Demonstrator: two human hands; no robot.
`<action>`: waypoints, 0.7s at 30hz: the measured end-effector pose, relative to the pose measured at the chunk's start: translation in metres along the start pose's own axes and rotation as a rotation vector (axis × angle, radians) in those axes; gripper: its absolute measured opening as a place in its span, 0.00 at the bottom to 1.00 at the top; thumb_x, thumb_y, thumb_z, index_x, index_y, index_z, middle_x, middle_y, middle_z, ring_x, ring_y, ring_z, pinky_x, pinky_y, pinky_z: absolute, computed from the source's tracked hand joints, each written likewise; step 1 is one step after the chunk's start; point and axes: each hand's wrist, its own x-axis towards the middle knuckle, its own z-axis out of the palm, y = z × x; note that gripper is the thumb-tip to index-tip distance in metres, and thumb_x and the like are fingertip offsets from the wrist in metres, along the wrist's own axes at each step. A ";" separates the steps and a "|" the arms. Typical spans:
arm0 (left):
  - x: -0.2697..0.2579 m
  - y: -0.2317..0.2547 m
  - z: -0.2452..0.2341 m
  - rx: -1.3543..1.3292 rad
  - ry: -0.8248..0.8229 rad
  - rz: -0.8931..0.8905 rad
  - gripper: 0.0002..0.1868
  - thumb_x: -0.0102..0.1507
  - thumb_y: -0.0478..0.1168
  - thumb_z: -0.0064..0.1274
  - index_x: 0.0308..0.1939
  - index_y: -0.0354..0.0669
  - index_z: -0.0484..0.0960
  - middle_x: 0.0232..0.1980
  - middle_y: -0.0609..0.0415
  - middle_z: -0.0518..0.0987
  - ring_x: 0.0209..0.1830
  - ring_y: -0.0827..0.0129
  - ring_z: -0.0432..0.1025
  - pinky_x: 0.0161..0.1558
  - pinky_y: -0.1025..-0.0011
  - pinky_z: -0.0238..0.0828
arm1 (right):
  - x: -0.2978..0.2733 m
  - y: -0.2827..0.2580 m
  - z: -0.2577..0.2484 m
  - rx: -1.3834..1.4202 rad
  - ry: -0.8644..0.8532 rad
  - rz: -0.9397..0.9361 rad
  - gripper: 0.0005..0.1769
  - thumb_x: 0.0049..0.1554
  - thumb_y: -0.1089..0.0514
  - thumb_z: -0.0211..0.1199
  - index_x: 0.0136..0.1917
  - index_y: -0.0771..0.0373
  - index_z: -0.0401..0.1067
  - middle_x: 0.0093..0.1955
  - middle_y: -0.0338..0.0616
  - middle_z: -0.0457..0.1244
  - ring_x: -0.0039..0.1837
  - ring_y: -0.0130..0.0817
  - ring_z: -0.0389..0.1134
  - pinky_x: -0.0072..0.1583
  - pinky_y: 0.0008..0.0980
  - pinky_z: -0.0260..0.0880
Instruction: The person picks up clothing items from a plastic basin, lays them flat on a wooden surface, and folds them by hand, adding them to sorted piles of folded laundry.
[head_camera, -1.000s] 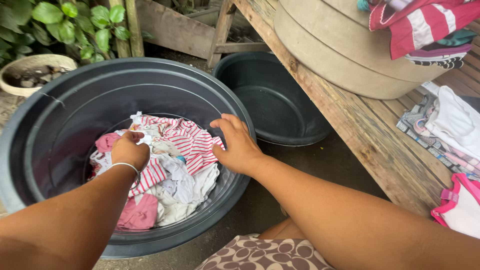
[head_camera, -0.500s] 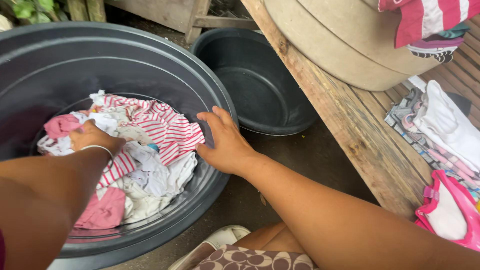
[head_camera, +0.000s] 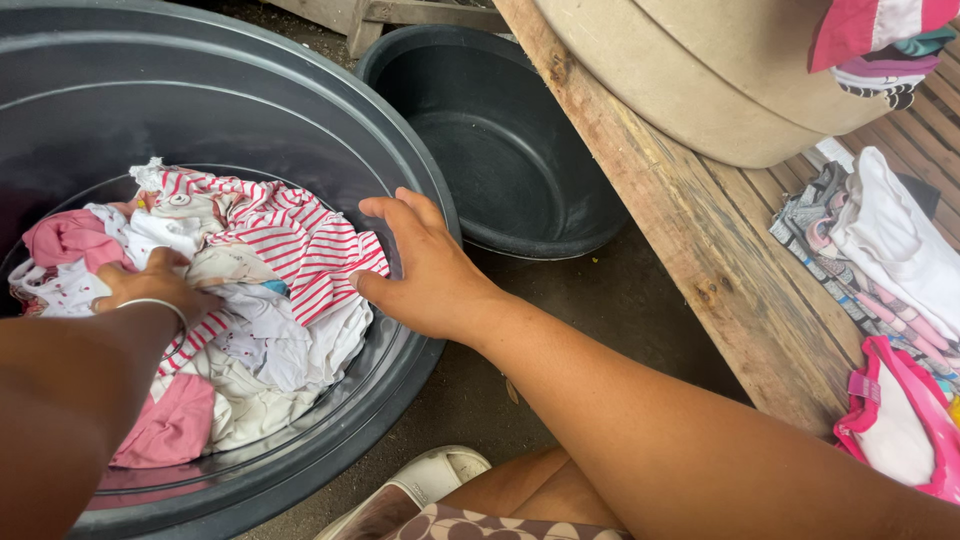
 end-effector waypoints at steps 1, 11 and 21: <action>-0.002 -0.009 0.006 -0.306 0.115 -0.129 0.40 0.48 0.52 0.72 0.65 0.66 0.77 0.77 0.40 0.60 0.69 0.33 0.60 0.64 0.45 0.64 | 0.000 0.000 -0.001 0.004 0.002 0.000 0.42 0.53 0.51 0.69 0.76 0.57 0.55 0.83 0.64 0.37 0.84 0.57 0.38 0.75 0.47 0.52; -0.069 -0.006 -0.040 -1.024 0.427 0.101 0.12 0.59 0.43 0.60 0.31 0.40 0.76 0.28 0.50 0.77 0.24 0.66 0.71 0.32 0.65 0.71 | 0.013 0.009 -0.008 0.054 0.081 0.022 0.42 0.51 0.50 0.70 0.75 0.52 0.57 0.83 0.58 0.39 0.73 0.47 0.60 0.68 0.40 0.65; -0.141 0.072 -0.228 -1.714 0.269 0.557 0.10 0.57 0.31 0.55 0.23 0.43 0.71 0.24 0.58 0.70 0.20 0.73 0.63 0.22 0.69 0.60 | 0.011 -0.009 -0.027 0.225 0.104 0.101 0.54 0.45 0.39 0.75 0.77 0.54 0.55 0.77 0.52 0.49 0.70 0.46 0.62 0.61 0.43 0.73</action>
